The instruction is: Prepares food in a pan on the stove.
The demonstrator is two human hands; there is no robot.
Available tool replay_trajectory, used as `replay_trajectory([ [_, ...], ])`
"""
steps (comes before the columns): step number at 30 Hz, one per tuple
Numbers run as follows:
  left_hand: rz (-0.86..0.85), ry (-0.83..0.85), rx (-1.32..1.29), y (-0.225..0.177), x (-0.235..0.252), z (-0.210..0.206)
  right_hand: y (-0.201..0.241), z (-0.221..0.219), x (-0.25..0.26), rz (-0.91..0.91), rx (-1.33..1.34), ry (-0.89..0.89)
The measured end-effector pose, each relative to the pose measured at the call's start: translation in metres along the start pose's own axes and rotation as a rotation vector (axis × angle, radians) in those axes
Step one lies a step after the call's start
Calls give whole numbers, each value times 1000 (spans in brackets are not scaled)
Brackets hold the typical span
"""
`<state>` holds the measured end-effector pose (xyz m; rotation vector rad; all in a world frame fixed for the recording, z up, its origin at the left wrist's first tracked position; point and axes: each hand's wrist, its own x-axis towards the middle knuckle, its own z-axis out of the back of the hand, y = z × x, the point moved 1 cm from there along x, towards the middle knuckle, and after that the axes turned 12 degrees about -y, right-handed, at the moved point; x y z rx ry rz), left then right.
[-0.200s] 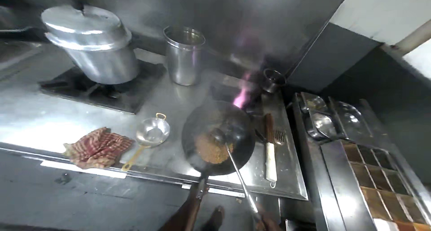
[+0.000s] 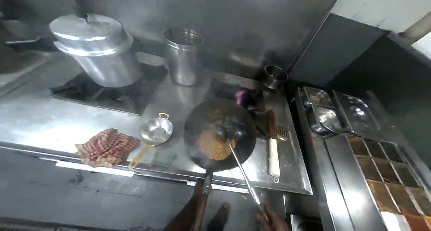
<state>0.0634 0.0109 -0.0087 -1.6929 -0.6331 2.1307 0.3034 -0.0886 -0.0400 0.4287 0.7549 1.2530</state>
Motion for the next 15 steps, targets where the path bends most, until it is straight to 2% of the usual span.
replay_trajectory([
  [1,-123,220,-117,52,57,12,2,-1,-2,-22,79,-27],
  [2,-266,526,-243,107,120,20,3,-1,-4,-48,130,-48],
  [3,-156,652,-360,140,145,22,4,-3,-6,-71,162,-64],
  [5,72,849,-436,160,129,42,5,-10,-5,-110,158,-108],
  [6,109,901,-425,156,106,56,7,-13,-3,-118,135,-136],
  [8,69,979,-475,156,70,82,14,-17,-3,-107,78,-139],
  [10,-6,1075,-590,161,61,96,24,-18,-8,-59,31,-90],
  [13,5,1057,-656,160,62,99,41,-19,-28,-74,155,-19],
  [15,-31,944,-593,155,61,100,53,-24,-44,-136,272,-52],
])
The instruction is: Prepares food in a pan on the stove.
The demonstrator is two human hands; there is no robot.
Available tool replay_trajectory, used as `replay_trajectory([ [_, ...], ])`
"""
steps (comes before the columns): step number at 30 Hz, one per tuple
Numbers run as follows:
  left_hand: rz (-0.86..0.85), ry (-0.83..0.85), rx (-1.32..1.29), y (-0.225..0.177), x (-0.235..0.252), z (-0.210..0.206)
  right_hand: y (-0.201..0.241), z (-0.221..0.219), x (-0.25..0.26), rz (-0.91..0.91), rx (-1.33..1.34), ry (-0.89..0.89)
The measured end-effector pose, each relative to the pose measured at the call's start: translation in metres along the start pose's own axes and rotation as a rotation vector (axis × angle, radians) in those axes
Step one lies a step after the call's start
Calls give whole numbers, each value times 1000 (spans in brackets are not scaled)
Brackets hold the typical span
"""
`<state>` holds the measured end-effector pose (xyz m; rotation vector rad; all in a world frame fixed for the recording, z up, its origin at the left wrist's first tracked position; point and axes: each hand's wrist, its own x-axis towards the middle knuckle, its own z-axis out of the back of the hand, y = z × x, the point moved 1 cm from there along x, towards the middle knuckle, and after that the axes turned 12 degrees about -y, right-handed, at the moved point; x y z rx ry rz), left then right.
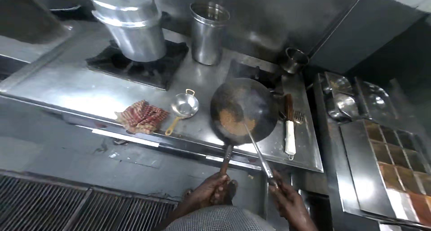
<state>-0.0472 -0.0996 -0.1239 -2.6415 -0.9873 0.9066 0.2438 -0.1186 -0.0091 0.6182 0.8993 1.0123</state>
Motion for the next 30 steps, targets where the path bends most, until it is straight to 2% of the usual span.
replay_trajectory([
  [2,-42,-113,158,-8,-5,-1,8,-8,-16,-28,43,-68],
  [5,-52,-261,350,-24,-20,-5,13,-13,-32,-66,-48,-153],
  [8,-55,-376,582,-35,-32,-14,26,-23,-52,-205,41,-85],
  [12,-65,-506,927,-45,-42,-35,56,-55,-79,-415,756,134],
  [15,-65,-537,1058,-53,-44,-37,35,-65,-67,-471,1399,502],
  [17,-73,-520,1018,-57,-45,-33,10,-71,-58,-470,1576,676],
  [21,-42,-438,834,-71,-46,-14,-17,-84,-57,-433,1598,700],
  [26,40,-244,516,-70,-42,6,-15,-69,-52,-346,1459,598],
  [30,50,-203,424,-54,-34,11,6,-56,-56,-386,1472,679],
])
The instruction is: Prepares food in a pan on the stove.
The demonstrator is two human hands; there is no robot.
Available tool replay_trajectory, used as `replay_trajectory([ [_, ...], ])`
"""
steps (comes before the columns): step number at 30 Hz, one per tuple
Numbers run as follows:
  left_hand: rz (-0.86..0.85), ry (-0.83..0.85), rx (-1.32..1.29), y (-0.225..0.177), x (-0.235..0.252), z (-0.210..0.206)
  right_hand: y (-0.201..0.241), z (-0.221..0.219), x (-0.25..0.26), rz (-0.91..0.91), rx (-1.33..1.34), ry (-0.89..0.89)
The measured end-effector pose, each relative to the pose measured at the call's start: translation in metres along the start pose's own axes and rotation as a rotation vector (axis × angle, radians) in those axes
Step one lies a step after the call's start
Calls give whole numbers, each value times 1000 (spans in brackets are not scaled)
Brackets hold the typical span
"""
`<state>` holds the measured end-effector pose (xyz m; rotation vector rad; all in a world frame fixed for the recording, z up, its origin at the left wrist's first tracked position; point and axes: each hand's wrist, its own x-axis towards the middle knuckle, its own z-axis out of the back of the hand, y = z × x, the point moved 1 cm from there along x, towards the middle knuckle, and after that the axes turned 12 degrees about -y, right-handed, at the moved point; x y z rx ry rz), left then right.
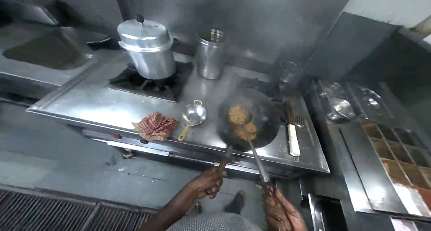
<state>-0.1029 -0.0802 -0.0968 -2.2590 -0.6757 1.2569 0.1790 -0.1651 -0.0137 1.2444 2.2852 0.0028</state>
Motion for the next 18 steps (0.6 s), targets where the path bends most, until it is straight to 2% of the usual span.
replay_trajectory([
  [4,-11,-4,-48,9,3,0,5,-34,17,-130,-35,47],
  [6,-10,-6,-74,13,5,0,3,-48,39,-84,-198,-1],
  [8,-11,-14,-92,16,9,-1,-3,-60,63,58,-541,-121],
  [10,-16,-31,-93,19,11,-2,-12,-67,88,188,-1014,-231],
  [12,-28,-48,-85,20,9,-2,-20,-61,110,294,-1467,-281],
  [14,-41,-47,-70,20,9,0,-28,-52,124,451,-1807,-300],
  [16,-53,-49,-59,22,10,4,-35,-45,126,623,-2033,-291],
  [18,-53,-62,-60,21,11,8,-39,-47,120,700,-2104,-299],
])
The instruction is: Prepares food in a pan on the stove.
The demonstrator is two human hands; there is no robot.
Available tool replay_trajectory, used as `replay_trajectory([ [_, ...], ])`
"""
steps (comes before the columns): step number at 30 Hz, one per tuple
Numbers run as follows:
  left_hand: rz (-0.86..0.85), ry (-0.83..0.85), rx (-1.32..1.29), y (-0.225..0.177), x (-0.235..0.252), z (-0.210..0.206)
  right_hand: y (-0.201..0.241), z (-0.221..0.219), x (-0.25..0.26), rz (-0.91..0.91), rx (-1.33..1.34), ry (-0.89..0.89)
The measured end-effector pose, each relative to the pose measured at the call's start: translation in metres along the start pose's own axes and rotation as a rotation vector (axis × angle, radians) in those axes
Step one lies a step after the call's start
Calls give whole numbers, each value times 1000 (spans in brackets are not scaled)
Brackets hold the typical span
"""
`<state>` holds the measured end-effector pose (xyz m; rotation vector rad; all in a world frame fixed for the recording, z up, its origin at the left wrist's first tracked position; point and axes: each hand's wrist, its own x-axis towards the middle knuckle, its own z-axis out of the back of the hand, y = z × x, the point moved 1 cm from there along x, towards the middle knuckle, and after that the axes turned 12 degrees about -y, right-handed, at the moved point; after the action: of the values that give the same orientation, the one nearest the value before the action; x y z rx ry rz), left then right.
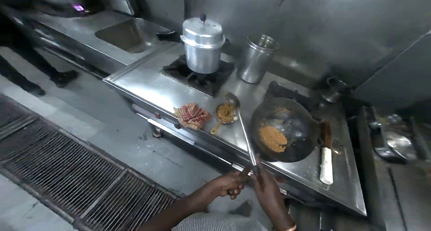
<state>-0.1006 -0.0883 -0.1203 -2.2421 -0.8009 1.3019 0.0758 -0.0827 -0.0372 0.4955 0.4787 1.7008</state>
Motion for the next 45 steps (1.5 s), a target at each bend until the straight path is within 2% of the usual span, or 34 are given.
replay_trajectory([
  [3,18,-3,-14,0,-2,2,4,5,-6,-5,80,6],
  [6,27,8,-15,-1,-2,-1,5,1,7,-186,317,175],
  [8,32,20,-18,0,-2,-4,2,-6,8,-298,486,215],
  [11,19,44,-29,-2,-3,-4,-2,9,-10,-377,798,187],
  [14,39,50,-25,-2,-2,-2,-13,49,-44,-434,988,85],
  [16,54,47,-41,-3,-2,-1,-28,75,-61,-449,920,-16],
  [20,85,95,-65,-1,2,3,-82,95,-73,-488,351,-207],
  [23,107,150,-92,2,5,-2,-116,95,-81,-514,139,-184],
  [26,105,129,-156,5,5,-7,-113,90,-102,-563,235,-76],
  [29,92,13,-75,6,4,-13,-98,90,-105,-585,443,-126],
  [34,47,-39,19,11,7,-14,-115,77,-52,-484,124,-239],
  [38,-18,-101,85,5,2,-20,-123,88,-57,-391,61,-85],
  [41,-43,-138,139,1,-2,-25,-107,105,-92,-466,246,-27],
  [45,-62,-211,257,-4,-7,-32,-80,107,-120,-645,305,-125],
])
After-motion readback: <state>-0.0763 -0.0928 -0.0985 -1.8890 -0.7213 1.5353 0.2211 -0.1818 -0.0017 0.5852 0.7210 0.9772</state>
